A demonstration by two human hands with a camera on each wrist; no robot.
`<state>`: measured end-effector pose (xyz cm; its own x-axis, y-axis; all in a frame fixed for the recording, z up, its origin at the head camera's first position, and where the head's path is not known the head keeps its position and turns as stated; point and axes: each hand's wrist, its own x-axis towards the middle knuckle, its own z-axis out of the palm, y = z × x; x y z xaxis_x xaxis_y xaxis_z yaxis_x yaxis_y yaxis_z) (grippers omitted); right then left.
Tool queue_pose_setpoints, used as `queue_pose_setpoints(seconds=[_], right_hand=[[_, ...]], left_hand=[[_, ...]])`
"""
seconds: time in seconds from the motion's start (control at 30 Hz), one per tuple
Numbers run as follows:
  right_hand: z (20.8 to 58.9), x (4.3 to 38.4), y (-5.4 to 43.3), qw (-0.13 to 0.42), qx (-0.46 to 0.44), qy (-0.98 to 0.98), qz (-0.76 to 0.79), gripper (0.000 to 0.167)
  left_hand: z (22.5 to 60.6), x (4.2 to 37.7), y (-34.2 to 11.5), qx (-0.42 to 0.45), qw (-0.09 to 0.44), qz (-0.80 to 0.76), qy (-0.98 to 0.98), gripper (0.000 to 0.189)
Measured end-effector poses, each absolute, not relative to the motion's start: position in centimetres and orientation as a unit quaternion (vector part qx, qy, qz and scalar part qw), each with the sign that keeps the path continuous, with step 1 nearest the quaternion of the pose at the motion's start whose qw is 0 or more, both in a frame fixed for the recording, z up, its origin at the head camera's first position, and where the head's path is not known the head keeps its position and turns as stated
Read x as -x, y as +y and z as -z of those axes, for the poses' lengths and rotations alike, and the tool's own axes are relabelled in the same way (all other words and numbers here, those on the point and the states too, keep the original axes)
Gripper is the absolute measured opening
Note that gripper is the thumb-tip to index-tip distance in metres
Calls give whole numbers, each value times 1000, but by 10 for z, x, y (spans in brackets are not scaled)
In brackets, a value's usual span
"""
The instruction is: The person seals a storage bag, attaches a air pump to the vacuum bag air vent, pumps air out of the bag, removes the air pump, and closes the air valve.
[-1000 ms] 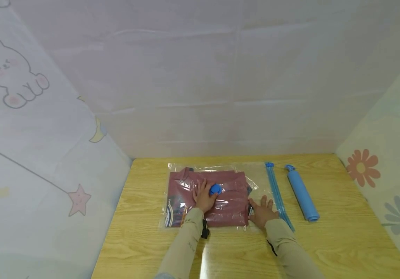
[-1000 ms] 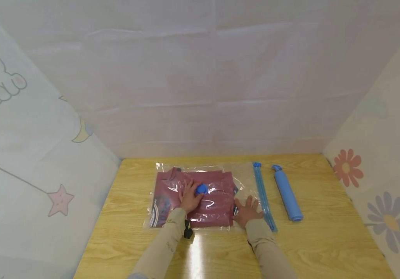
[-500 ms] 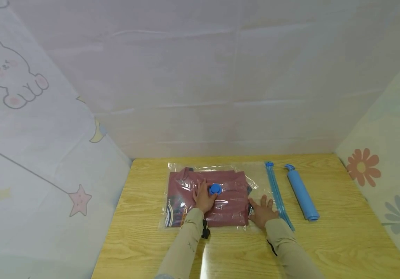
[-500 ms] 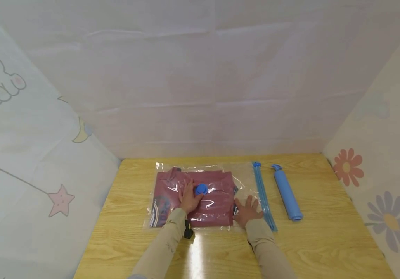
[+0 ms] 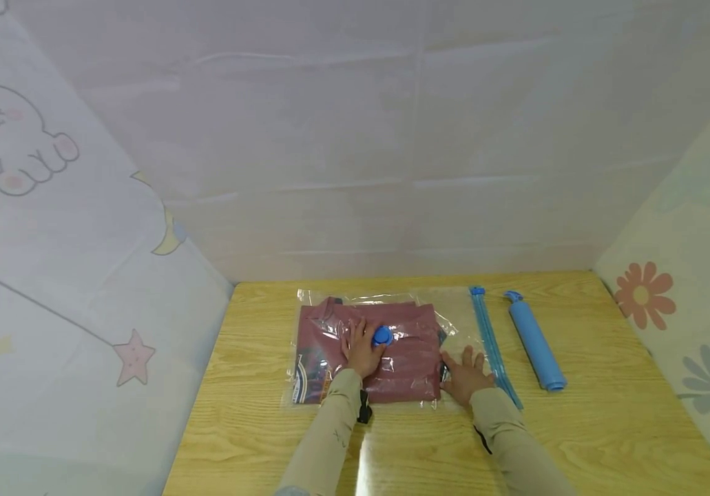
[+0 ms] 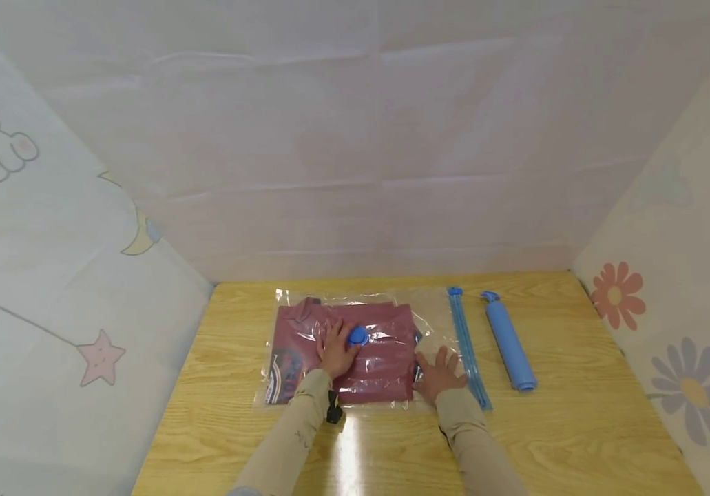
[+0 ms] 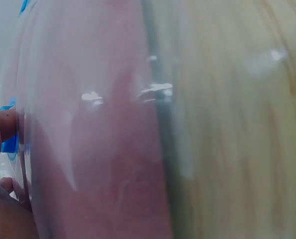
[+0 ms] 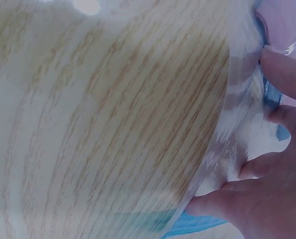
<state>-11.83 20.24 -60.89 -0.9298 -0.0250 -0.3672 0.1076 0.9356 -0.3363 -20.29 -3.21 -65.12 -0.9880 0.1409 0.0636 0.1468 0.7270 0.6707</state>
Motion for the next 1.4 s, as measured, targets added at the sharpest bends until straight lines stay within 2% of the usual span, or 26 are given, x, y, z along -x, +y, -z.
queue_pose_setpoints(seconds=[0.23, 0.73, 1.1, 1.4], right_hand=[[606, 117, 201, 184, -20, 966, 178, 70], [605, 116, 201, 181, -21, 966, 183, 70], [607, 116, 201, 180, -22, 965, 188, 70], [608, 116, 201, 176, -20, 966, 190, 70]], left_hand=[[652, 203, -32, 73, -6, 365, -928, 41], [656, 204, -32, 54, 21, 399, -915, 41], [652, 202, -32, 76, 18, 355, -932, 51], [658, 204, -33, 85, 15, 323, -942, 45]])
